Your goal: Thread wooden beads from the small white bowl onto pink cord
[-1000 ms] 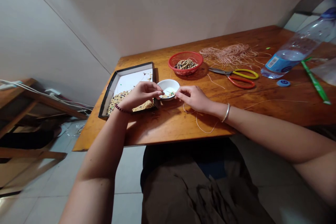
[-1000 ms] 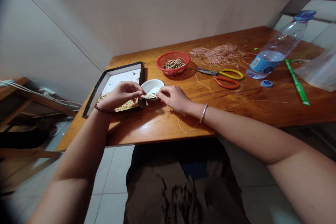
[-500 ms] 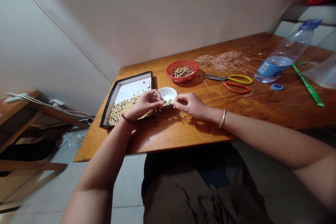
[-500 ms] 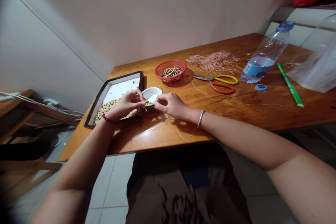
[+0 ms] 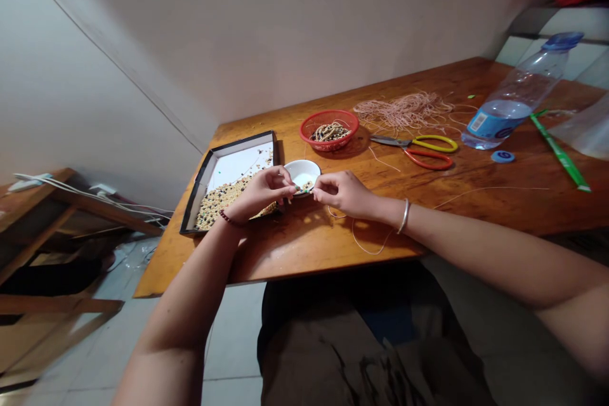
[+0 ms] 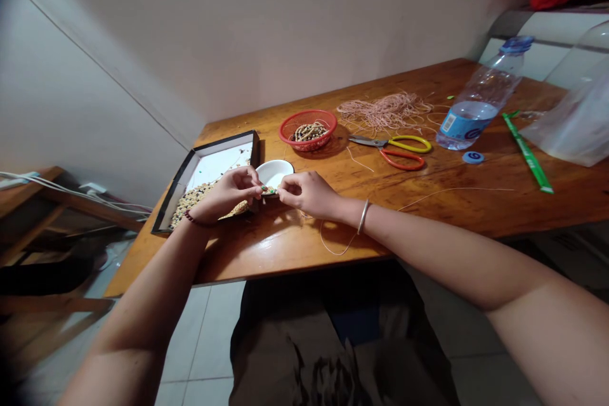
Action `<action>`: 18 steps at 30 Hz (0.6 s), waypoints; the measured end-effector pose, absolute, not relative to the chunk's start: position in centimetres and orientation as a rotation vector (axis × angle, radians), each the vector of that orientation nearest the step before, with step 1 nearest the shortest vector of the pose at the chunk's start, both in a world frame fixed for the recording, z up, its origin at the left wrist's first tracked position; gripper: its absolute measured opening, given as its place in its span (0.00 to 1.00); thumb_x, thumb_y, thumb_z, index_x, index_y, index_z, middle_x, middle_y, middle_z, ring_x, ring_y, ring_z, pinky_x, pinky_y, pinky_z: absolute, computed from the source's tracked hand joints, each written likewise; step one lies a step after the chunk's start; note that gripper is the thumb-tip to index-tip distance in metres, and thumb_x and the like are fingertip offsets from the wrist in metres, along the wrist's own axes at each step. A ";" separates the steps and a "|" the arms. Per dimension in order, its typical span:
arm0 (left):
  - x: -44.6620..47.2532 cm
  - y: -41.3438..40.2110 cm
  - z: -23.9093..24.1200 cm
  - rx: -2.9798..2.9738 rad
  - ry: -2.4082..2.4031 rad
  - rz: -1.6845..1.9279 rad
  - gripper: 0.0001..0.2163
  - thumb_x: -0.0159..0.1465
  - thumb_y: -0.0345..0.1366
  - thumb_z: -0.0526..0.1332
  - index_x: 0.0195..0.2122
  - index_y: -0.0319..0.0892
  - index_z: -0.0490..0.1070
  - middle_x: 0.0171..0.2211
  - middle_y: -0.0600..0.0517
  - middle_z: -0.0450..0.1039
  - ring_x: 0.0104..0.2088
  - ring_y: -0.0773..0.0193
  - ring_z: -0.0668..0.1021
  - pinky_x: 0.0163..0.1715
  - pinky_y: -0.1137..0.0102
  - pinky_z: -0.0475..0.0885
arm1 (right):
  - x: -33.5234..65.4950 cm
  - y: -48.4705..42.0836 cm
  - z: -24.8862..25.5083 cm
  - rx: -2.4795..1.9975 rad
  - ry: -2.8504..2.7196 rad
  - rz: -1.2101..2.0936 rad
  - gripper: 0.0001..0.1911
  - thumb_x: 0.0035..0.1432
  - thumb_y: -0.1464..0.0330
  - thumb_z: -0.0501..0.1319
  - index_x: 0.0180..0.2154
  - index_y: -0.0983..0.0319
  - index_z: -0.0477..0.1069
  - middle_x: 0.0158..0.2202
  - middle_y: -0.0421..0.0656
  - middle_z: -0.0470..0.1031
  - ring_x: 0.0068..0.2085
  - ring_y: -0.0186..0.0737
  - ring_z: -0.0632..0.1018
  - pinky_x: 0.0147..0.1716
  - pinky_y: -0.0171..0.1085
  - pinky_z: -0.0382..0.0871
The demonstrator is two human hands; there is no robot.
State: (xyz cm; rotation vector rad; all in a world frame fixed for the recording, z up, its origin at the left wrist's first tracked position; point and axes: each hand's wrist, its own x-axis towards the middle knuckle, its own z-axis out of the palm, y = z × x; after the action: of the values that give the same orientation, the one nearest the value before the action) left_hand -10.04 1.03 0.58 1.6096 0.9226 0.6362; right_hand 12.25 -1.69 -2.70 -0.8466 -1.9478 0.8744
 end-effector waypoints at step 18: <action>-10.0 0.8 0.9 1.628 0.938 0.632 0.16 0.53 0.41 0.70 0.33 0.38 0.65 0.24 0.53 0.73 0.21 0.69 0.76 0.20 0.77 0.72 | 12.1 -1.8 -2.6 -0.880 -1.963 0.845 0.11 0.55 0.66 0.59 0.24 0.65 0.70 0.20 0.36 0.65 0.24 0.30 0.62 0.25 0.31 0.54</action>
State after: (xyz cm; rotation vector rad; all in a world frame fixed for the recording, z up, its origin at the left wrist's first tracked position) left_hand -9.96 0.84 0.93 1.6275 0.9382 0.6325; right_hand 12.13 -1.82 -2.58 -0.8802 -1.9626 0.8446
